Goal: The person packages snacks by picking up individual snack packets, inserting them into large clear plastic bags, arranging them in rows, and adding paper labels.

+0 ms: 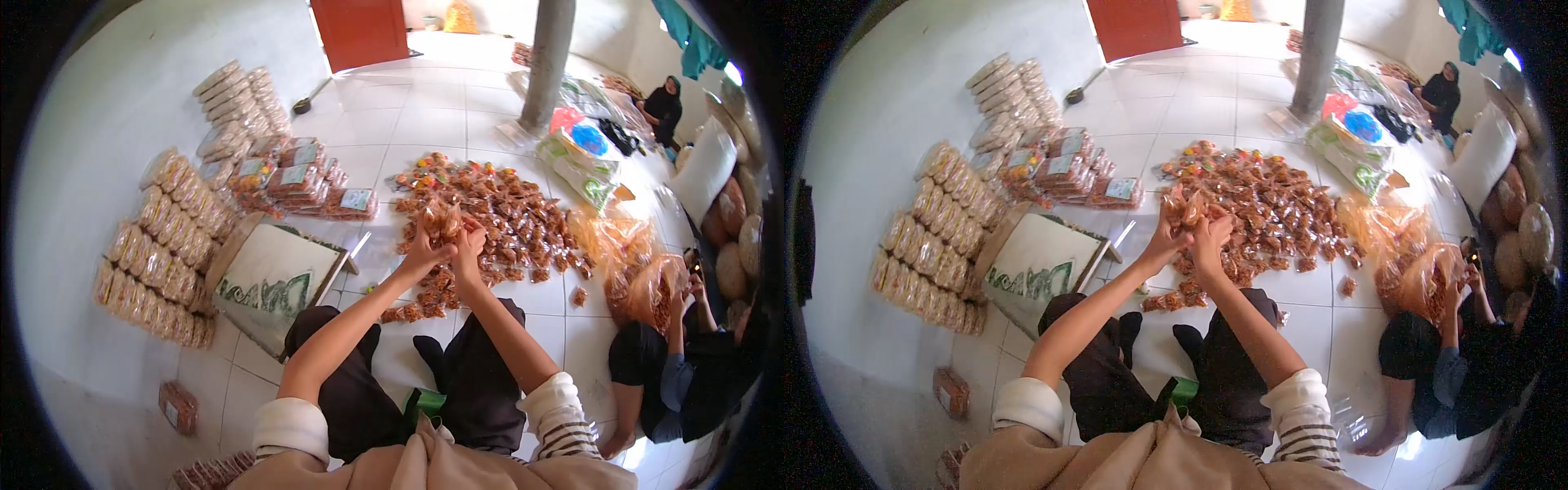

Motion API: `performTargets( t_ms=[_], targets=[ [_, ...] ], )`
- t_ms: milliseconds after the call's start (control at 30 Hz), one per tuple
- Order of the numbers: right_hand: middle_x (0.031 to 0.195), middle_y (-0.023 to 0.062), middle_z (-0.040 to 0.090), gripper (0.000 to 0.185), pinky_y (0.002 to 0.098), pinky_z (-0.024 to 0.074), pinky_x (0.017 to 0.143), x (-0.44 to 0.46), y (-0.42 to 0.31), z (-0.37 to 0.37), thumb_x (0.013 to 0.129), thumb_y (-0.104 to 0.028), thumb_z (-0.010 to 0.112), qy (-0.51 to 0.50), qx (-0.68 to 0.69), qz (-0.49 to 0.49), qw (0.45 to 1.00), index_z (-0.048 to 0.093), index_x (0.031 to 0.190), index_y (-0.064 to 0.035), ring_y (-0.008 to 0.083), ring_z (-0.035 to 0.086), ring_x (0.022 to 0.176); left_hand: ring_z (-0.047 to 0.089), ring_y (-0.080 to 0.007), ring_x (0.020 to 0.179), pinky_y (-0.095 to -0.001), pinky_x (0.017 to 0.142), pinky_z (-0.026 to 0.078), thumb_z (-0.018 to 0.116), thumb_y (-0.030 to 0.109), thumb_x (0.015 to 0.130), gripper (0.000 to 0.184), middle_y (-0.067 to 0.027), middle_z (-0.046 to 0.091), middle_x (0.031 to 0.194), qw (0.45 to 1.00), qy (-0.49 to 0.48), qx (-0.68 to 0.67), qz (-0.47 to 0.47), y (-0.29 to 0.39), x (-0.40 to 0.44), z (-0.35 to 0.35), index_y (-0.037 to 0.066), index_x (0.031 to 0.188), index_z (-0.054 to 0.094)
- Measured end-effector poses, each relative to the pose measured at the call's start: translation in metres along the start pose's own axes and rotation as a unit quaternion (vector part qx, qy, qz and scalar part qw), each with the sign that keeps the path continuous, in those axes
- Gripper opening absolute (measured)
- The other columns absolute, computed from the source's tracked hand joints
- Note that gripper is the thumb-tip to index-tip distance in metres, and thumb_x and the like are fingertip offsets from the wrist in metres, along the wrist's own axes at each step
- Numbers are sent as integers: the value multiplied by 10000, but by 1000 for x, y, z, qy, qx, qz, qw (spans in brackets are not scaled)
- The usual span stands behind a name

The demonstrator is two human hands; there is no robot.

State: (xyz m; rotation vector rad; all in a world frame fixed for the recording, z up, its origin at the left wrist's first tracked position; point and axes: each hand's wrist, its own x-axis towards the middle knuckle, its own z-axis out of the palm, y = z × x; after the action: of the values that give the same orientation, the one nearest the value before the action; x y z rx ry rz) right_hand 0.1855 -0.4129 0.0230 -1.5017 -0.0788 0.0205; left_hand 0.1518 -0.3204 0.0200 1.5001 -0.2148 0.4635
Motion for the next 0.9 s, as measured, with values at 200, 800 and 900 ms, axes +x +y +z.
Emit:
performTargets(
  t_ms=[200, 800, 900],
  targets=[
    [1296, 165, 297, 714, 397, 263, 981, 2, -34, 15, 654, 60, 602, -262, -93, -358, 891, 295, 1288, -55, 333, 279, 1199, 467, -112, 1018, -286, 865, 378, 509, 472, 825, 578, -20, 473, 1143, 952, 39, -163, -254, 19, -17, -63, 78, 1233, 398],
    [1075, 99, 538, 577, 300, 436, 825, -63, -5, 135, 653, -123, 750, -649, -43, -104, 753, 454, 1143, -50, 192, 535, 958, 455, -152, 1023, -270, 904, 350, 680, 124, 722, 646, -115, 466, 1086, 908, -78, 200, -359, 86, -124, -210, 26, 1181, 235],
    [991, 110, 601, 555, 299, 463, 773, -79, 20, 157, 629, -187, 768, -620, -84, -147, 766, 522, 1108, -51, 197, 578, 860, 480, -156, 974, -267, 864, 374, 679, 119, 719, 626, -105, 492, 1038, 891, -88, 224, -385, 76, -141, -233, 36, 1163, 245]
  ],
)
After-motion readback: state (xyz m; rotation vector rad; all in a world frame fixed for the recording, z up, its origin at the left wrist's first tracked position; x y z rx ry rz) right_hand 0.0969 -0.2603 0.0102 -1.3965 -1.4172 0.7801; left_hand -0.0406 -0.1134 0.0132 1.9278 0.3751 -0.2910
